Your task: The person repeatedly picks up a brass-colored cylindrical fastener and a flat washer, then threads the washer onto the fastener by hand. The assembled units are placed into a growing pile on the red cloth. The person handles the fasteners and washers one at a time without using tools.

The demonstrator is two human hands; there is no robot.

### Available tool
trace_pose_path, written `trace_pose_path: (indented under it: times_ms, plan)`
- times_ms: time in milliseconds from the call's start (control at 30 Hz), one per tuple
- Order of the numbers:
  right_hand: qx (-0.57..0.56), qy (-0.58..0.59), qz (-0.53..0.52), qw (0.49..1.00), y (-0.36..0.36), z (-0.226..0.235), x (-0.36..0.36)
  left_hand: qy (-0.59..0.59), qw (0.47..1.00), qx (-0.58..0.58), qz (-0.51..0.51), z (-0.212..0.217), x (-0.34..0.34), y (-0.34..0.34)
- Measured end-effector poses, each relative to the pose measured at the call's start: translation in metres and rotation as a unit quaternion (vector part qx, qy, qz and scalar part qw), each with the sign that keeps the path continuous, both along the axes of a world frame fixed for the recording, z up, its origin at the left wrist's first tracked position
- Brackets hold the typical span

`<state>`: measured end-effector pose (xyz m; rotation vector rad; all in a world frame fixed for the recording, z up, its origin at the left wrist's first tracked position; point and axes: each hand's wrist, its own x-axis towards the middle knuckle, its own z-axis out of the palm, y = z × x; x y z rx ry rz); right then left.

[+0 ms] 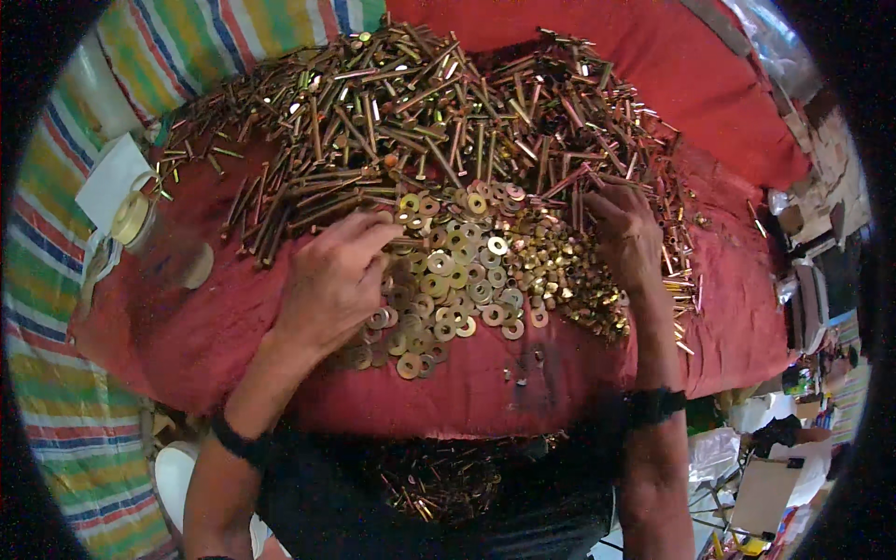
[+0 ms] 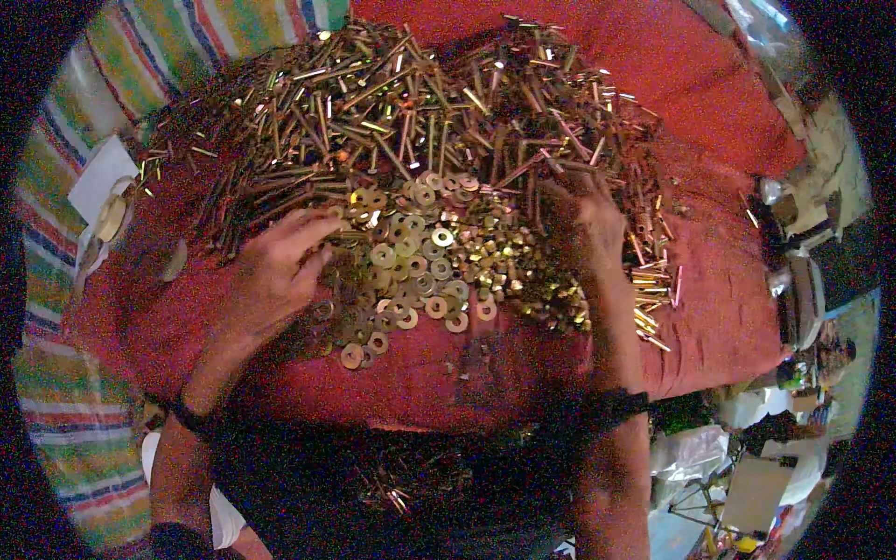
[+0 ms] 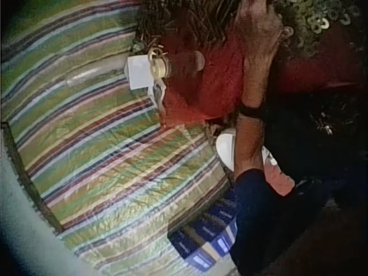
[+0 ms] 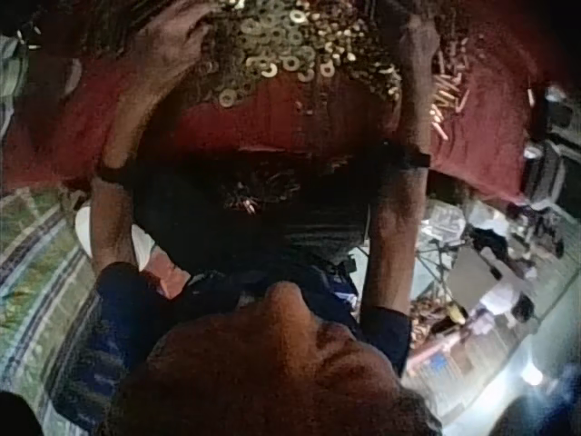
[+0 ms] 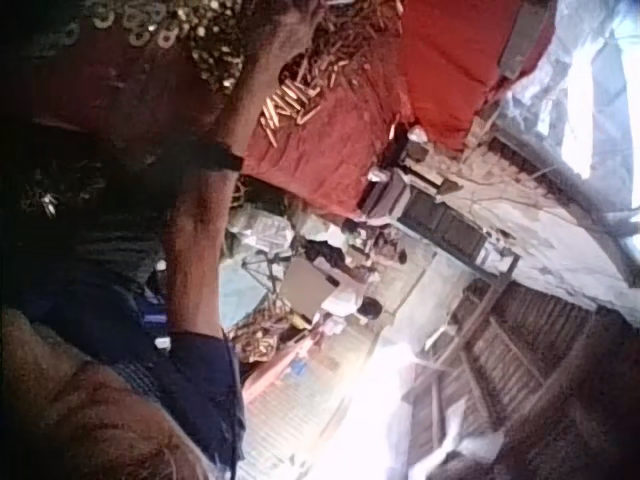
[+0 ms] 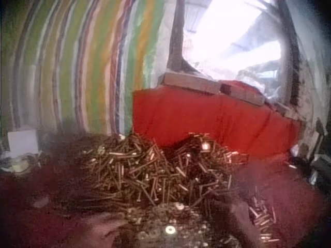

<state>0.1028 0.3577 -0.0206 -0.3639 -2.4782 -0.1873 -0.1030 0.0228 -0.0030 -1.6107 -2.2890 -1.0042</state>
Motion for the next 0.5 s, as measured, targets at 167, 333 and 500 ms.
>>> trace_pose_path:
  times_ms: [167, 333, 500]
  plan:
    - [0.018, -0.035, -0.014, 0.999, 0.000, 0.008, -0.004, 0.109, 0.991, -0.080, -0.017, -0.020, -0.018, 0.014]
    - [-0.070, 0.097, 0.034, 0.992, -0.023, 0.030, -0.009, 0.150, 0.987, -0.060, -0.018, -0.028, -0.025, 0.016]
    - [-0.446, 0.188, 0.027, 0.875, -0.074, 0.044, 0.001, 0.108, 0.993, 0.055, -0.004, -0.023, -0.029, 0.018]
